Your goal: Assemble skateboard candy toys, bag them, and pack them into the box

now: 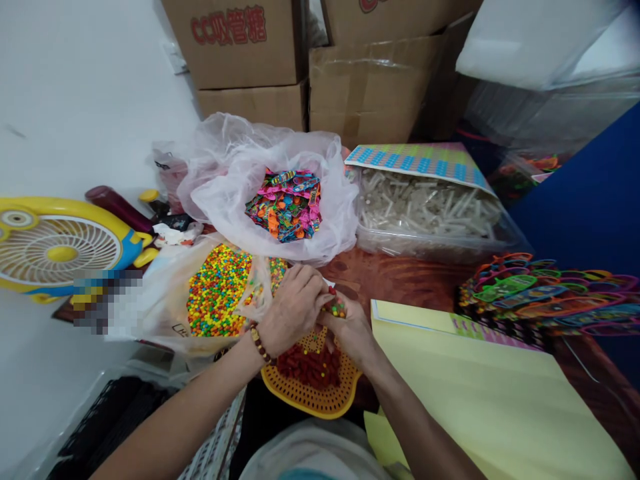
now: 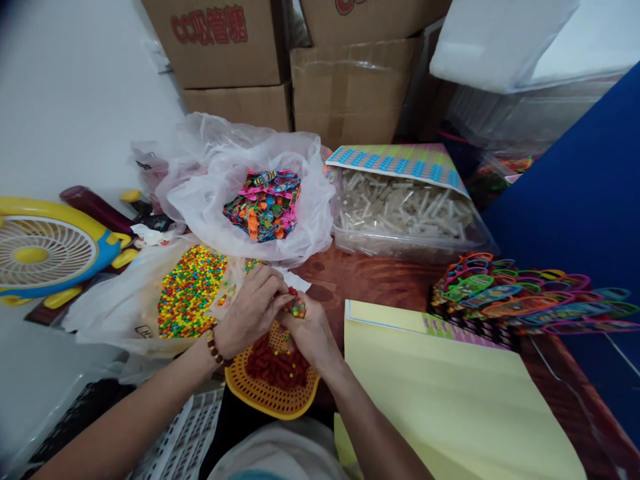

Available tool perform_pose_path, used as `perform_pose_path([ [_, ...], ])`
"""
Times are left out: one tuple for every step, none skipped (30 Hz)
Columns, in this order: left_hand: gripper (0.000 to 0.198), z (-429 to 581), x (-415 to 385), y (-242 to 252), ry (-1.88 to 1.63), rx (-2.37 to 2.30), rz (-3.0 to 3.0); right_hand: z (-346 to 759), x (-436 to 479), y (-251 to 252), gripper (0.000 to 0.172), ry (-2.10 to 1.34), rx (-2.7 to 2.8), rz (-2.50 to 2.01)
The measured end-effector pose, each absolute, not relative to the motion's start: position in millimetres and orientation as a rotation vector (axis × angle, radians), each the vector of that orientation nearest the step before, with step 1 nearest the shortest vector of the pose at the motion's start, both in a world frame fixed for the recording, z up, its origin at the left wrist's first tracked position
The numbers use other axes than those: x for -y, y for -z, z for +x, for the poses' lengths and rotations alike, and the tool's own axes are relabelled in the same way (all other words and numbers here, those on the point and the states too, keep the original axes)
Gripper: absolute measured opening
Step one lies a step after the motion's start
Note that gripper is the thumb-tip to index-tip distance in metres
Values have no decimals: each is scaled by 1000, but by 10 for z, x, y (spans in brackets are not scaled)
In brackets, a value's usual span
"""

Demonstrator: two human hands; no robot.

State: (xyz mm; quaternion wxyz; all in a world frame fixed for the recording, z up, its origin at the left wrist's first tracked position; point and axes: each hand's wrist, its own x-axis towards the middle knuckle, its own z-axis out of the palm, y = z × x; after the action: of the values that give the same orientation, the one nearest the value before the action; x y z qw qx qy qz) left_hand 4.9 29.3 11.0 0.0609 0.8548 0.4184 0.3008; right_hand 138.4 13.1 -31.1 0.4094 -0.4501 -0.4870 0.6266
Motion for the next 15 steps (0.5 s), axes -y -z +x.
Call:
perform_pose_path([
  [7,43,-291,-117,-967,-1258,2544,1409,-148,306,24,-1569,1223,-1119],
  [11,35,-282,-116,-1042,-1268,2496,1443,-167,300,27,-1546,1211,-1118],
  [17,26,-264,-103,-1131,-1305,2438,1484,-185,294,31,-1506,1179,-1131],
  [21,17,-237,-75,-1212,-1368,2375,1530,-202,290,33,-1461,1132,-1153],
  [19,10,-201,-29,-1247,-1442,2317,1576,-218,289,34,-1421,1080,-1175],
  [14,9,-157,33,-1209,-1496,2286,1618,-231,290,35,-1391,1033,-1189],
  [9,15,-109,109,-1086,-1506,2295,1652,-241,294,35,-1372,1000,-1195],
  [9,30,-59,197,-897,-1474,2338,1674,-250,302,34,-1365,983,-1194],
  [11,53,-11,293,-679,-1410,2395,1683,-255,313,34,-1365,980,-1188],
  [12,83,32,391,-484,-1334,2453,1681,-259,327,34,-1368,986,-1180],
  [13,118,67,487,-358,-1268,2510,1669,-260,343,33,-1368,991,-1172],
  [14,154,93,576,-312,-1234,2561,1652,-260,362,33,-1369,994,-1166],
  [17,189,109,653,-329,-1223,2605,1633,-259,382,33,-1373,993,-1162],
  [22,220,115,715,-390,-1220,2638,1617,-258,403,34,-1379,990,-1160],
  [26,244,114,759,-456,-1211,2662,1607,-257,423,34,-1387,983,-1160],
])
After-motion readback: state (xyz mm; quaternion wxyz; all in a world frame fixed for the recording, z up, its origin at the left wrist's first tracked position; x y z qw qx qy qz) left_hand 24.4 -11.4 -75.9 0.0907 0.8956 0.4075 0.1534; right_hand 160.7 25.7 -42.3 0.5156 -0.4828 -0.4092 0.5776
